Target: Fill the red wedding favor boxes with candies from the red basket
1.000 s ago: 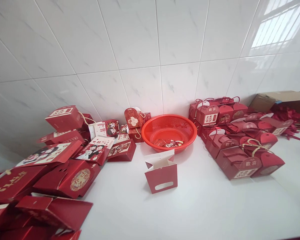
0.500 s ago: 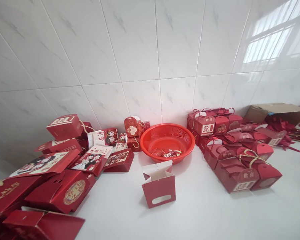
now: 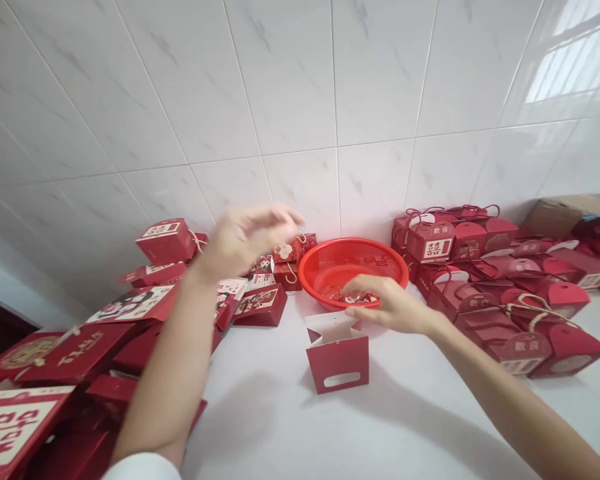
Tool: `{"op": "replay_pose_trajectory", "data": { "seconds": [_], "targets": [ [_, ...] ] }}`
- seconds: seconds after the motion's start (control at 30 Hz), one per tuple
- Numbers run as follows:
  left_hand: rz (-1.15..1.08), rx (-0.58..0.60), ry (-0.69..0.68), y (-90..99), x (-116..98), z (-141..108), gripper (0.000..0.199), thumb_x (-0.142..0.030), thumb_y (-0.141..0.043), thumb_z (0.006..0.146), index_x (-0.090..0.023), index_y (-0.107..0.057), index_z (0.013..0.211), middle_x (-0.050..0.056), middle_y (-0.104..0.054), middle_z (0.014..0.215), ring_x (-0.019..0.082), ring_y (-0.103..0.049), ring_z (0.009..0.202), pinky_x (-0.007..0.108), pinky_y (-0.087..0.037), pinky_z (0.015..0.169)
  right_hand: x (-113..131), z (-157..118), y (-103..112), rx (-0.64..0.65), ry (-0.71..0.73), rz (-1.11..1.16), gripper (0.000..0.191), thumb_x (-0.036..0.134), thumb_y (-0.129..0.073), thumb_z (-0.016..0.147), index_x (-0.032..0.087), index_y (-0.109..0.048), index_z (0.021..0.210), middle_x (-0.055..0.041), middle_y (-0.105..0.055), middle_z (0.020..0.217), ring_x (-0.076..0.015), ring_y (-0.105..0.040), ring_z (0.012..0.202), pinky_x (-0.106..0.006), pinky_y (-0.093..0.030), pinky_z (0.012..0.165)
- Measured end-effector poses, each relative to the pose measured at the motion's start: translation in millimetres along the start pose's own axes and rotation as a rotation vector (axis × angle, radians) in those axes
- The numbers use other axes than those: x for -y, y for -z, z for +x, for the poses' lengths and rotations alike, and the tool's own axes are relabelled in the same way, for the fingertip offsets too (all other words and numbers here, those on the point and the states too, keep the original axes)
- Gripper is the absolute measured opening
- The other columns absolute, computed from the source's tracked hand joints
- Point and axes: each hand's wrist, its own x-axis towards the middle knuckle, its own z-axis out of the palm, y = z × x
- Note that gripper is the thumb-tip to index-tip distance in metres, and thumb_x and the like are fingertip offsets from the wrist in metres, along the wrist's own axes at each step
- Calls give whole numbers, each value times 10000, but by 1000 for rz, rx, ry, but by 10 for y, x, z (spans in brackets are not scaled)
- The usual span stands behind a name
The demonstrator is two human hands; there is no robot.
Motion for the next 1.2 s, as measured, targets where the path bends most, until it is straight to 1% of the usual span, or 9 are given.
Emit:
{"op": "replay_pose_trajectory", "data": {
  "seconds": [0.13,0.23,0.4,0.5,0.57,0.83,0.97,1.07,1.2],
  "targets": [
    [-16,348,121,-409,258,-122,210,-359,-630,887,-165,-693,836,65,-717,1103,198,-651,1012,319,-499,906,-181,-5,-350,21,-107,53,232,398,-576,918,184,-665,928,-41,-695,888,-173,-618,791,-270,-456,703],
    [-70,473,192,-673,459,-204,177,-340,-623,880,-177,-691,872,49,-724,1075,196,-653,1013,301,-487,916,-227,-31,-391,7,-137,83,319,410,-518,938,178,-600,735,-5,-599,685,-141,-531,654,-247,-389,613],
    [-184,500,302,-915,692,-268,194,-344,-611,887,-178,-699,935,45,-726,1020,191,-654,987,289,-483,911,-224,-62,-349,26,-177,186,399,480,-495,941,186,-549,677,4,-538,625,-137,-496,620,-250,-377,597],
    [-269,441,296,-989,747,-321,224,-368,-650,869,-167,-703,953,52,-724,1002,188,-655,975,287,-484,916,-242,-74,-307,36,-202,200,428,536,-497,932,188,-596,704,-10,-572,653,-154,-521,658,-260,-416,642],
    [-310,392,301,-1034,776,-357,266,-391,-671,856,-164,-709,987,60,-728,1000,188,-665,950,286,-496,895,-312,-70,-282,-30,-235,210,470,584,-473,927,191,-597,701,-17,-572,671,-160,-523,652,-260,-421,620],
    [-441,450,332,-1197,868,-357,420,-536,-626,866,-146,-720,992,93,-727,1030,208,-662,957,291,-501,871,-761,106,-189,-198,-324,112,419,533,-470,919,195,-587,701,-35,-639,702,-181,-593,662,-275,-454,642],
    [-459,490,387,-1241,894,-323,341,-471,-673,850,-153,-708,970,83,-724,1023,200,-654,960,276,-501,851,-928,201,-137,-100,-378,-6,263,377,-489,903,183,-622,786,-55,-691,778,-193,-637,713,-278,-467,666],
    [-495,490,420,-1267,914,-321,304,-450,-656,861,-160,-694,948,76,-717,1034,179,-650,899,254,-508,768,-1037,288,-158,81,-401,-94,163,278,-530,882,171,-653,873,-77,-722,917,-204,-659,812,-280,-463,719],
    [-429,453,426,-1267,861,-316,276,-433,-619,882,-167,-691,878,48,-713,925,166,-629,843,252,-493,748,-1094,395,-195,312,-446,-180,300,385,-636,856,170,-667,1062,-117,-709,1066,-259,-653,963,-299,-451,751]
  ]
}}
